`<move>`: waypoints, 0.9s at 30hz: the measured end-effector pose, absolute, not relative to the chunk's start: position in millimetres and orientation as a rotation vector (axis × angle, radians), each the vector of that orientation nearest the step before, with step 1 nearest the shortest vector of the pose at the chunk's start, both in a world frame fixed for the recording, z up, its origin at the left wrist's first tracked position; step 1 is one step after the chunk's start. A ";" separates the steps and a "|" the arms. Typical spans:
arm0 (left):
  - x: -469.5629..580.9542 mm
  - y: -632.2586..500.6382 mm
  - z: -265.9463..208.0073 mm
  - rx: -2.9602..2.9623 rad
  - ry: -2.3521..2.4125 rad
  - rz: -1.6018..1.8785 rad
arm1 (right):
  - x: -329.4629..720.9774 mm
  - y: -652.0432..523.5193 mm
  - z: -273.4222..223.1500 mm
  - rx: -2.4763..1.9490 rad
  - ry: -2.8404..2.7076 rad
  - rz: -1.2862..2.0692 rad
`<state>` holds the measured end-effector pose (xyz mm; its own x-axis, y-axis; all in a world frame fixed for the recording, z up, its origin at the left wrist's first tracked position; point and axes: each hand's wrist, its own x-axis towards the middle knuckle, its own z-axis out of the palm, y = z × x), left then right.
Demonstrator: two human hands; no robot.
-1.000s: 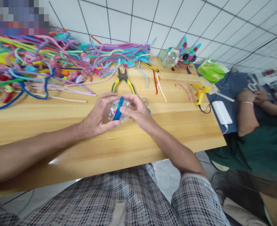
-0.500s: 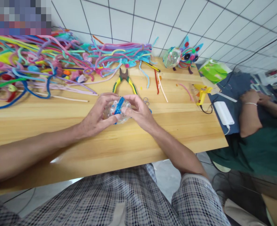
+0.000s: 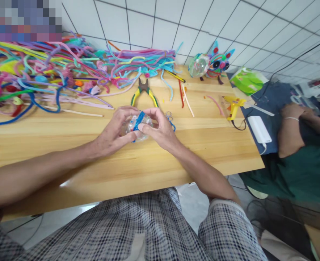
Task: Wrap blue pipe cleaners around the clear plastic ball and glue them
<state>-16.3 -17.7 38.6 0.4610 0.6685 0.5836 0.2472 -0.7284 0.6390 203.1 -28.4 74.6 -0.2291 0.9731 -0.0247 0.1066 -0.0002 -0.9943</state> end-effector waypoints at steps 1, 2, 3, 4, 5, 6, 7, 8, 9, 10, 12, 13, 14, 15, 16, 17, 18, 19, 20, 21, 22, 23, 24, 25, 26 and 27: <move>-16.8 -17.2 38.1 2.259 0.756 1.201 | 202.9 -28.0 73.7 -1.179 -1.456 1.327; -17.4 -16.7 37.7 2.271 0.748 1.205 | 202.7 -27.7 72.5 -1.178 -1.460 1.318; -18.1 -16.4 37.6 2.281 0.740 1.209 | 202.6 -27.5 71.2 -1.176 -1.464 1.308; -18.8 -16.3 37.7 2.287 0.735 1.207 | 202.4 -27.4 69.7 -1.173 -1.467 1.300; -19.5 -16.4 38.3 2.290 0.738 1.201 | 202.2 -27.3 68.0 -1.171 -1.470 1.295; -20.0 -16.6 39.2 2.289 0.747 1.190 | 201.8 -27.3 66.3 -1.171 -1.473 1.291; -20.6 -16.9 40.4 2.286 0.757 1.174 | 201.5 -27.3 64.8 -1.170 -1.475 1.288; -21.1 -17.2 41.6 2.281 0.767 1.153 | 201.3 -27.1 63.5 -1.169 -1.476 1.285; -21.6 -17.6 42.8 2.272 0.774 1.129 | 201.6 -26.5 62.8 -1.166 -1.478 1.288; -22.1 -17.8 43.6 2.258 0.778 1.105 | 202.6 -25.3 62.9 -1.162 -1.479 1.299; -23.4 -18.0 43.7 2.209 0.795 1.073 | 208.5 -20.7 65.9 -1.149 -1.452 1.327; -24.2 -17.9 42.9 2.169 0.817 1.071 | 214.0 -17.0 69.0 -1.143 -1.422 1.338; -25.0 -17.6 41.8 2.120 0.842 1.082 | 221.3 -12.4 73.0 -1.136 -1.381 1.340; -25.9 -17.0 40.6 2.065 0.862 1.103 | 230.5 -7.1 77.8 -1.126 -1.334 1.330; -26.8 -16.2 39.7 2.012 0.875 1.127 | 241.2 -1.4 83.0 -1.113 -1.294 1.324; -27.7 -15.1 39.2 1.966 0.883 1.158 | 253.0 4.4 88.3 -1.098 -1.254 1.314; -28.5 -13.9 39.3 1.930 0.890 1.191 | 265.3 10.0 93.6 -1.083 -1.220 1.311; -29.1 -12.4 40.0 1.904 0.900 1.224 | 277.5 15.0 98.7 -1.068 -1.188 1.311; -29.7 -10.7 41.2 1.882 0.915 1.256 | 289.1 19.1 103.6 -1.053 -1.160 1.317; -30.1 -8.9 42.8 1.861 0.934 1.283 | 299.5 22.2 108.2 -1.036 -1.136 1.329; -30.4 -7.0 44.7 1.837 0.951 1.307 | 308.5 24.2 112.9 -1.017 -1.115 1.341; -30.5 -5.1 46.6 1.809 0.960 1.328 | 315.8 25.0 117.7 -1.000 -1.098 1.348; -30.6 -3.2 48.4 1.777 0.960 1.345 | 321.8 24.8 122.9 -0.989 -1.088 1.350; -30.6 -1.3 50.1 1.743 0.952 1.360 | 326.8 23.5 128.6 -0.981 -1.086 1.350; -30.7 0.5 51.6 1.711 0.940 1.371 | 331.8 21.4 134.9 -0.976 -1.095 1.347; -30.9 2.5 52.8 1.681 0.928 1.379 | 337.6 18.3 141.6 -0.974 -1.114 1.344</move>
